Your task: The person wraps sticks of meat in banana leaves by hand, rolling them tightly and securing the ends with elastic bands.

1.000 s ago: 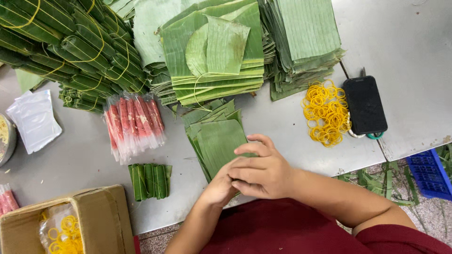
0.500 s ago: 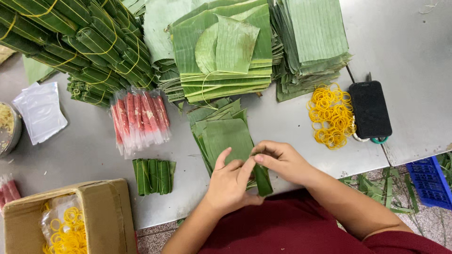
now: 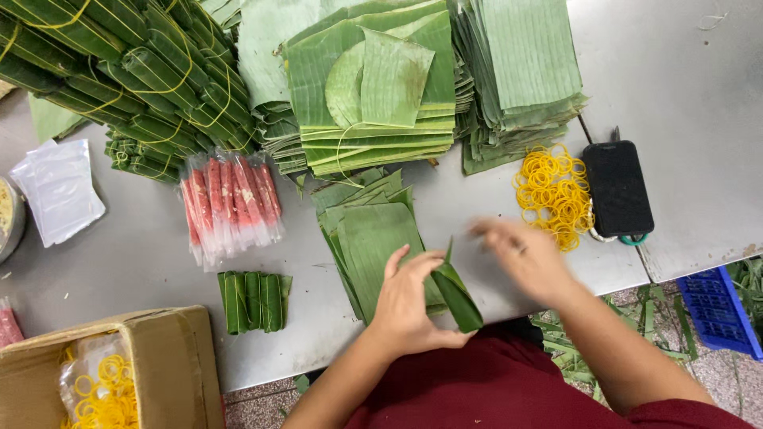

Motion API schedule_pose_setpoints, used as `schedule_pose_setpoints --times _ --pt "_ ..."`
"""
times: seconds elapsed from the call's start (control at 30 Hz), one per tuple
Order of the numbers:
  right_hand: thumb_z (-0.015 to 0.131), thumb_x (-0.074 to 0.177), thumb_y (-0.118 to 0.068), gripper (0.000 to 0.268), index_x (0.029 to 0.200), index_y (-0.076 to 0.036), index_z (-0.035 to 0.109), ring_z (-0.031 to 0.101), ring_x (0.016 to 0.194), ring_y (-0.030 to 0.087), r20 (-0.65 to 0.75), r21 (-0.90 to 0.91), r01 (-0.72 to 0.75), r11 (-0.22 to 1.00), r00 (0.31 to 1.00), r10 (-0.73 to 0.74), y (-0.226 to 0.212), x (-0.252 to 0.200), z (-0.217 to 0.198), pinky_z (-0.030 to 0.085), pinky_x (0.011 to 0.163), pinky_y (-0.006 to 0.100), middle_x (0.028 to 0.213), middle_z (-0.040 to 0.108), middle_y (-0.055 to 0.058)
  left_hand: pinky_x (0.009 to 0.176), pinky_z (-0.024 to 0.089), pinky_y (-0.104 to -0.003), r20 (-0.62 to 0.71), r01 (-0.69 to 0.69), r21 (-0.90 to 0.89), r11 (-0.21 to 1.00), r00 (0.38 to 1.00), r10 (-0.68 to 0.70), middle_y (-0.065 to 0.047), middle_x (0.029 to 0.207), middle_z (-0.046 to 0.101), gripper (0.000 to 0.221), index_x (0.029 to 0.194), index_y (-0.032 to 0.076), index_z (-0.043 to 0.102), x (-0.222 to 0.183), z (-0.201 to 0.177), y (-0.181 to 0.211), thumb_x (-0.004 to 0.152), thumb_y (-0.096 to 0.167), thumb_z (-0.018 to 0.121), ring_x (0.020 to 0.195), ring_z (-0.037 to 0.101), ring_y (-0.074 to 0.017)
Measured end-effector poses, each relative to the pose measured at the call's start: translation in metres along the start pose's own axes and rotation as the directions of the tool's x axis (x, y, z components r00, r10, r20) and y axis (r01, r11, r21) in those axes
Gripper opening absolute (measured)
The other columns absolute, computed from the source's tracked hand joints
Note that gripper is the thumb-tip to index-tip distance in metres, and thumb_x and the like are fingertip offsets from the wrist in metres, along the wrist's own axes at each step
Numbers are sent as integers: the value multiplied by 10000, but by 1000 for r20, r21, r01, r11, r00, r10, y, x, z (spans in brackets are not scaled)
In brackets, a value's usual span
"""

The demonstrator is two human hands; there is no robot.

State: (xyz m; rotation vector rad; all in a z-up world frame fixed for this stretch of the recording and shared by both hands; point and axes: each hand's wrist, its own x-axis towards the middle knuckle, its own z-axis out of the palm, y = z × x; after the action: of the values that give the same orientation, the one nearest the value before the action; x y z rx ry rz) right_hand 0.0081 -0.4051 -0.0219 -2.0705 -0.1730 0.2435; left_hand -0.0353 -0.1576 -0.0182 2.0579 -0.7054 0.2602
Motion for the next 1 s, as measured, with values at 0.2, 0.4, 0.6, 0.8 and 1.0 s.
schedule_pose_setpoints --times 0.2,0.4,0.6,0.8,1.0 --pt "707 1002 -313 211 1100 -144 787 671 987 325 -436 -752 -240 614 879 -191 60 22 -49 552 808 452 1063 711 93 1239 285 -604 89 81 -2 997 993 -81 -139 1413 609 1099 1407 59 449 -3 -19 -1 531 498 948 1322 609 -312" --pt "737 1008 -284 136 1017 -160 791 661 986 269 -458 -795 -200 572 817 -350 84 14 -51 546 852 409 1097 711 32 1250 344 -532 55 163 -123 979 986 -157 -125 1410 610 1081 1457 67 460 -7 -13 -7 573 459 943 1329 601 -320" --pt "776 979 -266 104 976 -163 789 676 1000 236 -376 -877 -152 456 808 -453 74 21 -58 500 914 424 1131 711 2 1220 374 -499 83 197 -245 949 980 -182 -149 1415 592 1090 1468 75 477 -14 -15 -16 555 423 959 1369 532 -382" --pt "746 997 -182 74 1006 -109 745 665 1067 264 -363 -725 53 687 818 -446 27 12 -31 496 922 390 1203 701 82 1239 378 -461 150 273 -357 893 961 -234 -140 1482 554 1116 1519 72 443 -25 -10 -23 592 398 972 1433 492 -333" --pt "681 899 -109 76 966 -75 669 685 917 227 6 -47 325 945 946 -325 -26 -6 51 538 845 347 983 707 68 1290 281 -385 149 249 -896 367 949 -279 -92 1548 439 1205 1574 42 286 -31 -2 -33 672 390 1005 1474 405 -221"
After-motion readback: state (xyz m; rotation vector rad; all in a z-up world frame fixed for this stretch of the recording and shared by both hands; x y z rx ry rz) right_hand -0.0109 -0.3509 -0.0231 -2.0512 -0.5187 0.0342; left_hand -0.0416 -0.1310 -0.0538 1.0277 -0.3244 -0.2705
